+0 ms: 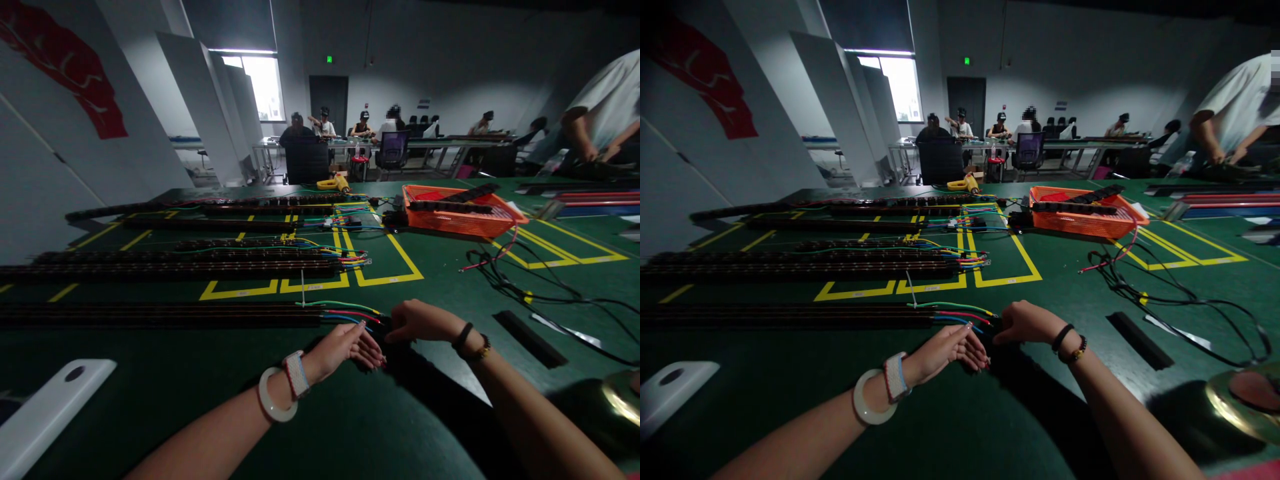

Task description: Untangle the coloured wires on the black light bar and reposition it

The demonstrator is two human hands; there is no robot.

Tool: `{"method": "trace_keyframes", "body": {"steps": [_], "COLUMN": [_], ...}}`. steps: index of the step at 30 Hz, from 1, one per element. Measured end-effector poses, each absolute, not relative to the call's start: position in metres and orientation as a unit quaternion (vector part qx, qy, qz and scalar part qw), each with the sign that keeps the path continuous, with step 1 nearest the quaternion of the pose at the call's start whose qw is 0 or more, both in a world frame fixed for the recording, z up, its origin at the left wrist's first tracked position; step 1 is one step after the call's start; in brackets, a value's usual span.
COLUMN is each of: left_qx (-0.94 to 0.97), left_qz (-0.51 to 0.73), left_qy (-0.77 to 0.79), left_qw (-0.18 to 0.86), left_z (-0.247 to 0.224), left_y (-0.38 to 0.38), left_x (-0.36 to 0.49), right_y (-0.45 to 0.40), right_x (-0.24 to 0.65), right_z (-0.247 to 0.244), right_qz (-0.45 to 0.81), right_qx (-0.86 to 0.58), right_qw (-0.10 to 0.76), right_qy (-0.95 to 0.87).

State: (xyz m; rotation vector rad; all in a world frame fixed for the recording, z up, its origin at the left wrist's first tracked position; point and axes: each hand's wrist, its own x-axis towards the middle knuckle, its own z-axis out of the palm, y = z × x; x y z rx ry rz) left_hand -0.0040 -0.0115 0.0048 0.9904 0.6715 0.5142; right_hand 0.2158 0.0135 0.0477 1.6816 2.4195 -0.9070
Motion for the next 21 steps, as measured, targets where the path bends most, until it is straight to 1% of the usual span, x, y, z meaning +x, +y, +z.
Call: {"method": "trace_keyframes", "body": {"steps": [2,6,8,10,14,17,21], "left_qx": [0.462,0.461,0.462,0.463,0.470,0.480,0.494], "left_qz": [0.239,0.240,0.240,0.243,0.249,0.244,0.237], "left_qy": [0.311,0.304,0.298,0.296,0.297,0.291,0.288], "left_qw": [0.796,0.799,0.800,0.799,0.793,0.791,0.786], "left_z": [0.005,0.004,0.003,0.002,0.001,0.003,0.005], "left_y": [-0.011,-0.010,-0.010,-0.010,-0.011,-0.011,-0.011], "left_x": [-0.004,-0.004,-0.004,-0.004,-0.003,-0.004,-0.005], "right_y": [0.017,0.025,0.028,0.030,0.033,0.035,0.037], "right_x": [0.222,0.218,0.210,0.201,0.190,0.185,0.179], "right_z": [0.053,0.052,0.044,0.035,0.021,0.018,0.014], "right_qz": [-0.297,-0.244,-0.227,-0.247,-0.332,-0.377,-0.392], "right_qx": [0.537,0.538,0.528,0.519,0.493,0.478,0.468], "right_qw": [-0.027,-0.209,-0.260,-0.259,-0.205,-0.184,-0.148], "right_qy": [0.789,0.780,0.776,0.776,0.778,0.772,0.778]}}
